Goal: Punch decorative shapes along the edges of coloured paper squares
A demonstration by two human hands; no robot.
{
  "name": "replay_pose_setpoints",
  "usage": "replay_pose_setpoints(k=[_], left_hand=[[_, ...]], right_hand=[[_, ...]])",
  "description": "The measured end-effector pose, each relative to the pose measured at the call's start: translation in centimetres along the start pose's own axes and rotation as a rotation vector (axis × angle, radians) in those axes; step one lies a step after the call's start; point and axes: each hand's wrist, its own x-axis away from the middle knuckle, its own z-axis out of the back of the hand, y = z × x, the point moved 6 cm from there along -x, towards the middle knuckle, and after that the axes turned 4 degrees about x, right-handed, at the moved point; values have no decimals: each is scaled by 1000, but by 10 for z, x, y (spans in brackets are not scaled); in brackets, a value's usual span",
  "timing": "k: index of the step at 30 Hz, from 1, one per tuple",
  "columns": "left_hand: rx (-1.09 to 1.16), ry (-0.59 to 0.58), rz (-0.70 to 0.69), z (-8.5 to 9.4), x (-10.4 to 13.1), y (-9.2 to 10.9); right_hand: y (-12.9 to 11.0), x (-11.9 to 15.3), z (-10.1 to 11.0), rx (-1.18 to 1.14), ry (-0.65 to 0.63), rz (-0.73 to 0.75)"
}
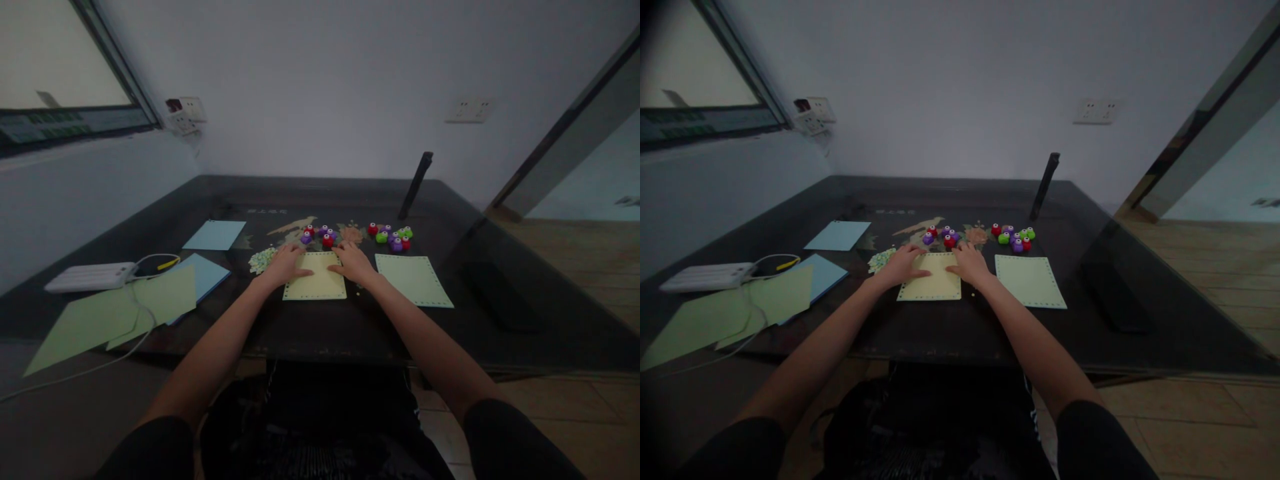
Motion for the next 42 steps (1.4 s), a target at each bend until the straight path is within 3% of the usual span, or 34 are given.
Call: replay_pose_setpoints(k=[5,9,15,19,22,29,34,38,42], left_hand=[[-15,38,-4,2,0,-1],[-21,65,-1,4,0,2],[100,128,68,16,0,5],[220,225,109,27,1,-1],[366,283,162,31,0,-10],[992,391,328,26,2,-26],[1161,397,339,20,2,-25],[1102,235,244,15,-2,-15],[918,112,208,11,-2,-10]], right_hand=[[4,-1,-1,-128,77,-24],[12,-4,-4,-376,117,-88],[29,-5,-14,-823,51,-302],[24,0,-16,-991,-137,-287],[20,3,-9,-1067,-185,-250],[15,5,-2,-1085,-229,-194],[21,-1,8,-1077,1,-196],[36,-2,19,-1117,223,-268],[44,0,24,-1122,316,-322]])
